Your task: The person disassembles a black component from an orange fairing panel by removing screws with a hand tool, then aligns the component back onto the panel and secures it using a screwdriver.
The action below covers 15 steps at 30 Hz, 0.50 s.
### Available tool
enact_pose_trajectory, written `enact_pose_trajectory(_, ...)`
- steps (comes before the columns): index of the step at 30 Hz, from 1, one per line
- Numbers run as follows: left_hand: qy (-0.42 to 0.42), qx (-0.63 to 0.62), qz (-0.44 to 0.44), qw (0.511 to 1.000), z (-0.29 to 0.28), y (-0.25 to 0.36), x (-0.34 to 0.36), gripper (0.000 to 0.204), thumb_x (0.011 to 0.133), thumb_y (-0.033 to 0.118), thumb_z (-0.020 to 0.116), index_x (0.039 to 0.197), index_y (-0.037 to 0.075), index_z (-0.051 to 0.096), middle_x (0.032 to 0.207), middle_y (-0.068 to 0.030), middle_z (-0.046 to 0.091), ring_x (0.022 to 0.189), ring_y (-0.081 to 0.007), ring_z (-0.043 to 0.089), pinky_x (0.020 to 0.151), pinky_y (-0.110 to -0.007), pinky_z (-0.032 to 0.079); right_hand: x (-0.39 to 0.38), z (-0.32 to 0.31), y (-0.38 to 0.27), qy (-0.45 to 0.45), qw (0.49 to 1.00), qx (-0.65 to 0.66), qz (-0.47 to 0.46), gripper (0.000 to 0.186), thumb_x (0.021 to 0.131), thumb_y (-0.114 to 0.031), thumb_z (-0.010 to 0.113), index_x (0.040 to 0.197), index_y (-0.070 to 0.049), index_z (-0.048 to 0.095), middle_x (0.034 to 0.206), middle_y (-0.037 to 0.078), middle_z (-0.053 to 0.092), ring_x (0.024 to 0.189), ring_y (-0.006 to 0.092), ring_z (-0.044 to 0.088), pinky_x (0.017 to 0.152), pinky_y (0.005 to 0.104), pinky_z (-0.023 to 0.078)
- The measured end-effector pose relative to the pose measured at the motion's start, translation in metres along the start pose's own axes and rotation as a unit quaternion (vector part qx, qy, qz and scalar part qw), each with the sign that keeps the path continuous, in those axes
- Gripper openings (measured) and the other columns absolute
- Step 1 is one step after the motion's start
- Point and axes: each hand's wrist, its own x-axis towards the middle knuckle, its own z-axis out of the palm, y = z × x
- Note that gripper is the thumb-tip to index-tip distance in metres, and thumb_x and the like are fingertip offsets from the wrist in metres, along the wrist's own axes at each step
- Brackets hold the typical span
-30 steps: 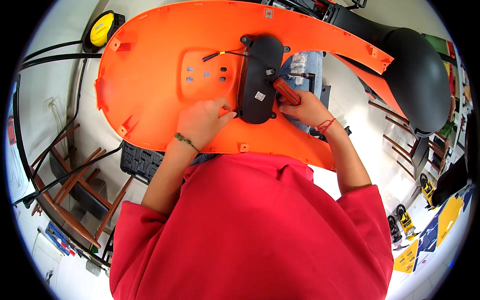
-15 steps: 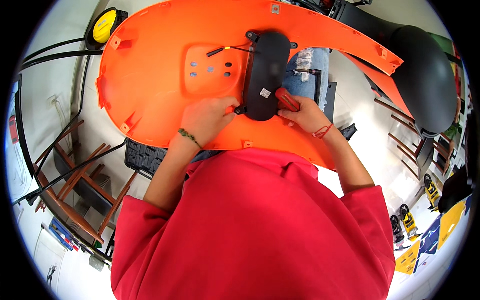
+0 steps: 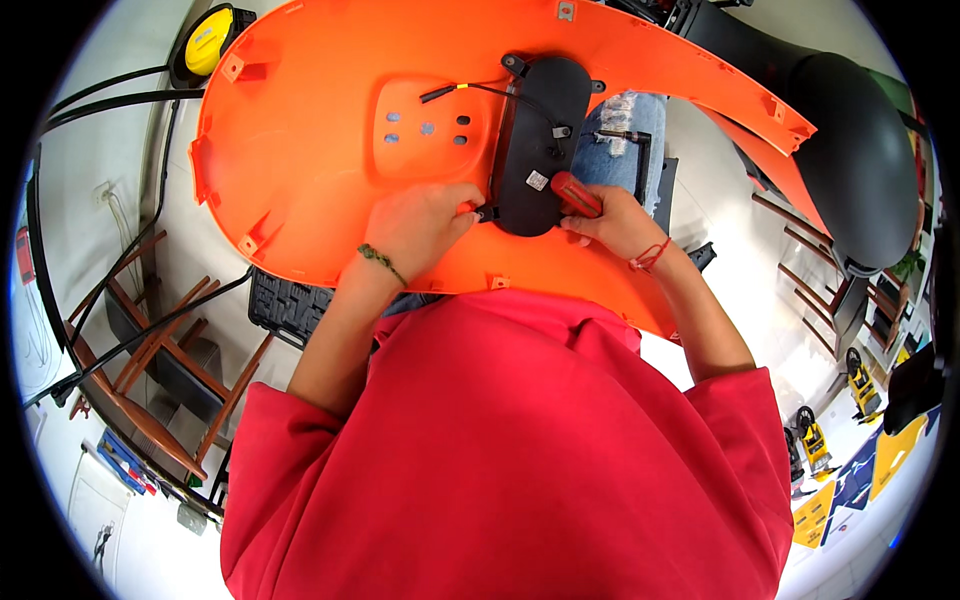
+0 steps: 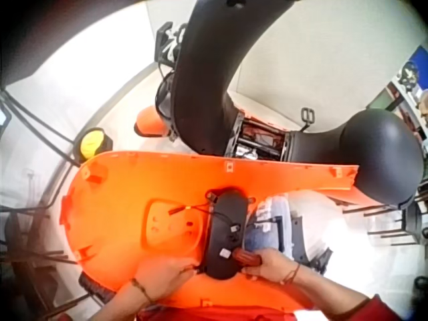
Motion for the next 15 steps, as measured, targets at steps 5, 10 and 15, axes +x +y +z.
enact_pose_trajectory(5, 0.004, -0.011, 0.016, 1.000, 0.003, -0.007, -0.001, 0.021, 0.088, 0.020, 0.060, 0.107, 0.016, 0.068, 0.067, -0.0092, 0.060, 0.063, -0.0259, 0.060, 0.059, -0.037, 0.045, 0.000, -0.001, -0.001, -0.021, 0.999, -0.026, 0.000, 0.020, 0.086, -0.007, 0.068, 0.102, 0.005, 0.062, 0.076, 0.008, 0.066, 0.064, 0.0119, 0.063, 0.063, 0.0266, 0.051)
enact_pose_trajectory(10, -0.097, 0.001, -0.044, 0.994, -0.011, 0.000, 0.005, 0.025, 0.087, 0.019, 0.056, 0.107, 0.017, 0.070, 0.095, -0.0101, 0.069, 0.089, -0.0290, 0.066, 0.074, -0.041, 0.052, 0.002, -0.001, 0.005, -0.044, 0.999, -0.009, -0.002, 0.021, 0.087, -0.008, 0.068, 0.102, 0.005, 0.062, 0.074, 0.008, 0.065, 0.064, 0.0128, 0.065, 0.062, 0.0272, 0.051)
enact_pose_trajectory(15, -0.056, 0.000, -0.015, 0.998, -0.001, -0.005, 0.007, 0.028, 0.087, 0.023, 0.059, 0.111, 0.013, 0.069, 0.087, -0.0113, 0.069, 0.081, -0.0259, 0.066, 0.070, -0.036, 0.051, -0.003, 0.008, -0.002, 0.014, 0.997, -0.076, -0.015, 0.025, 0.087, -0.011, 0.069, 0.105, 0.005, 0.061, 0.074, 0.012, 0.066, 0.060, 0.0165, 0.066, 0.058, 0.0291, 0.052)
